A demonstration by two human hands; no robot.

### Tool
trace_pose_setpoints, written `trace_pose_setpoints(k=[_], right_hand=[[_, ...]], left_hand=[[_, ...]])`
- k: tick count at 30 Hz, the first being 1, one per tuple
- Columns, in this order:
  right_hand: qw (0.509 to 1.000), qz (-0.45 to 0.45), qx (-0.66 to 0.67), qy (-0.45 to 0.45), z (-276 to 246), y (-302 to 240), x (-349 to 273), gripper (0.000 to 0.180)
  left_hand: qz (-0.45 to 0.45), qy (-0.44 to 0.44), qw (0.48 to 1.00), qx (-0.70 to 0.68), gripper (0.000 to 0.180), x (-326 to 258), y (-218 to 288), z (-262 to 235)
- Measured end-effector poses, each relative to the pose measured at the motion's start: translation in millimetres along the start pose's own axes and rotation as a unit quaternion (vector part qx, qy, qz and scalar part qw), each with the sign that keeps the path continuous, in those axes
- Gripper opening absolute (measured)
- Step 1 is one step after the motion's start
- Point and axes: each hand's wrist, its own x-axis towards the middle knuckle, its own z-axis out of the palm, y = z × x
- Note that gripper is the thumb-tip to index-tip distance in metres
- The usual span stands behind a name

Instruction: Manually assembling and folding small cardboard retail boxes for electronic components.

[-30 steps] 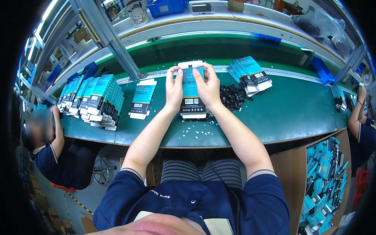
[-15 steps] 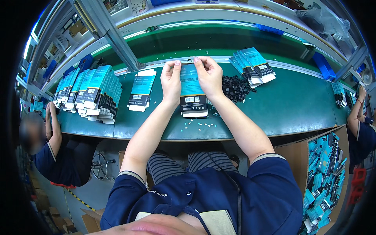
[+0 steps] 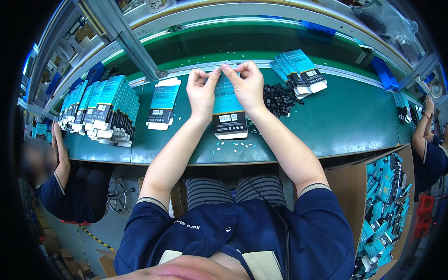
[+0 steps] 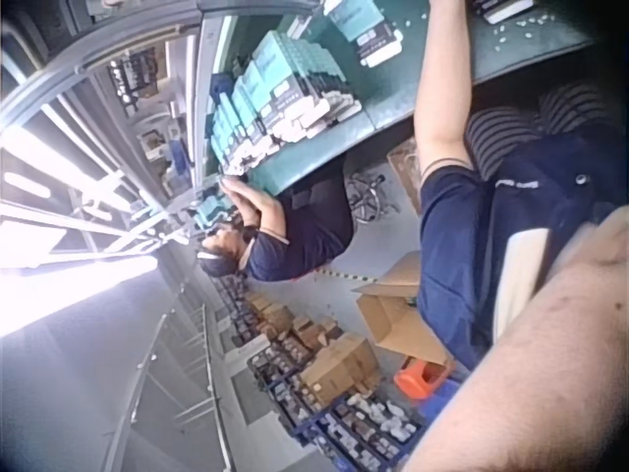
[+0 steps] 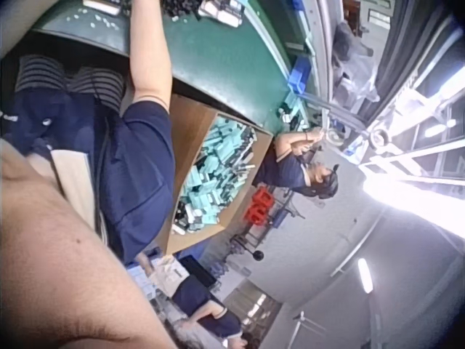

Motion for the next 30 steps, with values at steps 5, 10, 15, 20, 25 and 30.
trace_pose_setpoints(k=[5,10,15,20,25,30], right_hand=[[0.944,0.215,-0.025,-0.250,-11.1,-15.7,6.1,0.049],[0.983,0.149,-0.070,-0.084,-87.7,-34.1,58.4,0.030],[0.848,0.010,-0.489,0.203,-180.0,-49.7,88.2,0.046],[0.747,0.074,-0.651,0.115,-185.5,-37.8,78.2,0.043],[0.862,-0.214,-0.459,-0.016,-98.8,-17.3,62.8,0.020],[0.799,-0.159,-0.543,-0.205,-54.0,31.0,37.6,0.020]], left_hand=[[-0.043,0.117,0.991,0.042,0.024,26.2,11.8,-17.0],[-0.002,-0.035,0.897,0.441,0.038,61.6,39.4,-56.9],[-0.280,-0.043,0.562,0.777,0.083,58.4,58.2,-89.0],[-0.387,-0.114,0.529,0.746,0.087,61.2,60.0,-101.5],[-0.337,-0.088,0.540,0.766,0.091,62.2,57.9,-103.2],[-0.273,-0.115,0.554,0.778,0.089,58.1,58.1,-89.9]])
